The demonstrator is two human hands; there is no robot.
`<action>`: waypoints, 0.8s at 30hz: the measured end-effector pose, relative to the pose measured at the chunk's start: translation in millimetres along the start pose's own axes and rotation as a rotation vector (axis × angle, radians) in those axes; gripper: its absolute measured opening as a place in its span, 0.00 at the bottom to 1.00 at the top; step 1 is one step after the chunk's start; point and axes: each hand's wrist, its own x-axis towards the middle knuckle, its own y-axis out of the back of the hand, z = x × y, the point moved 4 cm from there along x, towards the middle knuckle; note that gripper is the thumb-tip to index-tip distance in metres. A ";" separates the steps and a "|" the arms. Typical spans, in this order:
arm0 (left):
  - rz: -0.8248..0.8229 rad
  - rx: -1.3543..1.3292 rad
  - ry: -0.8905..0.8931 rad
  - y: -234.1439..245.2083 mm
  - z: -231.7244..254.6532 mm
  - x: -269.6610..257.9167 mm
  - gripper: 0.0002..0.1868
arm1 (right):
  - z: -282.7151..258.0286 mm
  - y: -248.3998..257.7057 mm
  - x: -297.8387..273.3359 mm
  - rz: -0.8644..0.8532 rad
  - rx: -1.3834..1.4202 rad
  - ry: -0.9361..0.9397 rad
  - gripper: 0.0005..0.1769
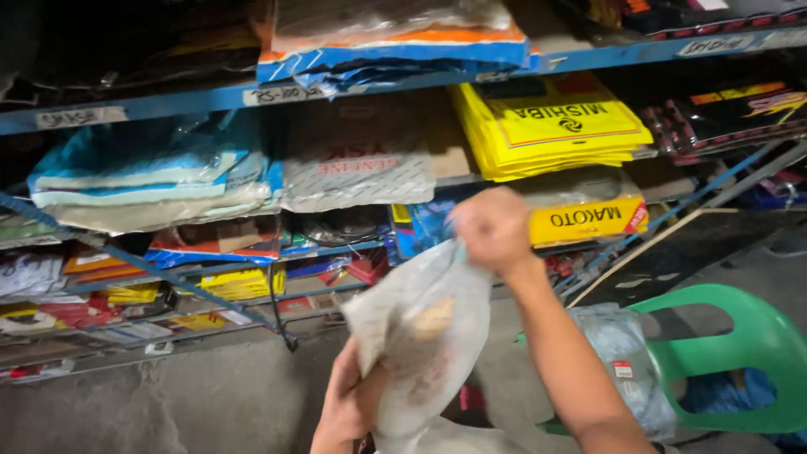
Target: The person handles several plastic-wrapped packages in a cluttered storage area. They pick up a package from a green plastic stool, place it on a shelf, and then pick up another package from the shelf to place it back on the stool. The person repeats this process, moving items between the stool and the shelf.
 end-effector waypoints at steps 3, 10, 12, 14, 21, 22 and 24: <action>0.248 -0.345 0.148 6.3 -52.0 -5.4 0.36 | 20.1 30.5 -16.7 0.277 0.038 -0.241 0.10; 0.117 -0.455 -0.018 -62.0 -39.6 20.5 0.31 | -46.7 -14.3 -37.4 0.290 0.712 -0.665 0.28; -0.030 -0.410 -0.132 -75.2 -35.6 27.2 0.35 | -72.4 -33.2 -52.4 0.105 0.843 -0.707 0.40; 0.281 -0.922 0.337 -55.6 -85.2 42.8 0.35 | -105.5 -27.8 -50.5 -0.091 0.434 -0.293 0.30; 0.459 -0.900 0.099 -29.4 -70.2 28.9 0.36 | -94.9 -76.0 -74.3 -0.378 0.385 -0.203 0.34; 0.252 -1.042 0.078 -34.4 -71.0 27.1 0.39 | -87.6 -74.7 -60.6 -0.253 0.301 -0.286 0.38; 0.031 -1.171 0.056 -38.2 -58.4 25.3 0.43 | -85.8 -70.4 -46.2 -0.119 0.212 -0.366 0.43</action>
